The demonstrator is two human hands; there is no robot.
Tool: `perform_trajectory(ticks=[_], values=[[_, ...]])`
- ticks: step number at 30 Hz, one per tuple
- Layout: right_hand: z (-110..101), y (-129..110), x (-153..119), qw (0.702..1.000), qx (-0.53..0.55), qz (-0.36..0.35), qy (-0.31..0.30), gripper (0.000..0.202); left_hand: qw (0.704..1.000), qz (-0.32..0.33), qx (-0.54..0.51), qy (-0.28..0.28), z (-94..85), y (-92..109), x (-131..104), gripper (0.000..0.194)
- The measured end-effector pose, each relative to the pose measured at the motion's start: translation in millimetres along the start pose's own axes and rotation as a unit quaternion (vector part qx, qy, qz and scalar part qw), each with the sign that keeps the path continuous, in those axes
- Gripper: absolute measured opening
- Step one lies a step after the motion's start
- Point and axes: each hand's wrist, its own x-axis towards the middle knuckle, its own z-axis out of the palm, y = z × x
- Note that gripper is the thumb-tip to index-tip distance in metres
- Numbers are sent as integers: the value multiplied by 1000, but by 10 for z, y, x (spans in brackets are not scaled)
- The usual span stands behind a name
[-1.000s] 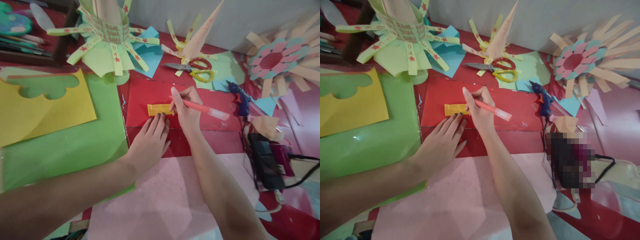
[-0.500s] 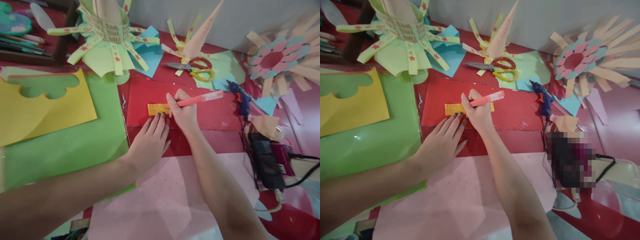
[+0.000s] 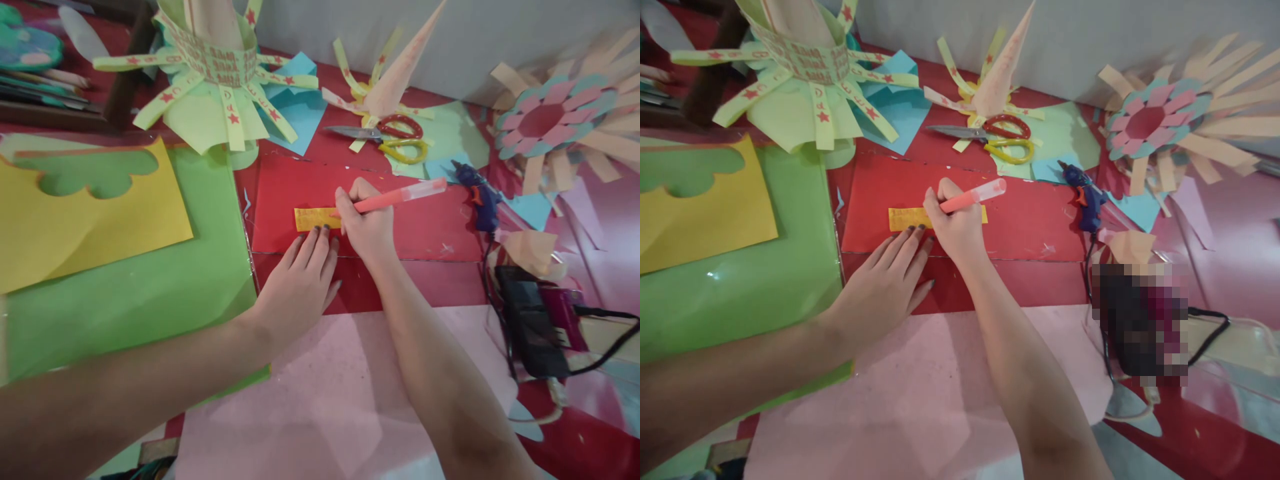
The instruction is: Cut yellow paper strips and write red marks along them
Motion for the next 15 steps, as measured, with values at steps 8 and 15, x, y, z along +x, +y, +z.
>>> perform_trajectory(ticks=[8, 15], values=[[-7, -7, 4, 1000, -29, 4, -9, 36, 1000, -3, 12, 0, 7, -3, -9, 48], [-3, -9, 0, 1000, -29, 5, -8, 34, 1000, -1, 5, 3, 9, -1, -2, 48]])
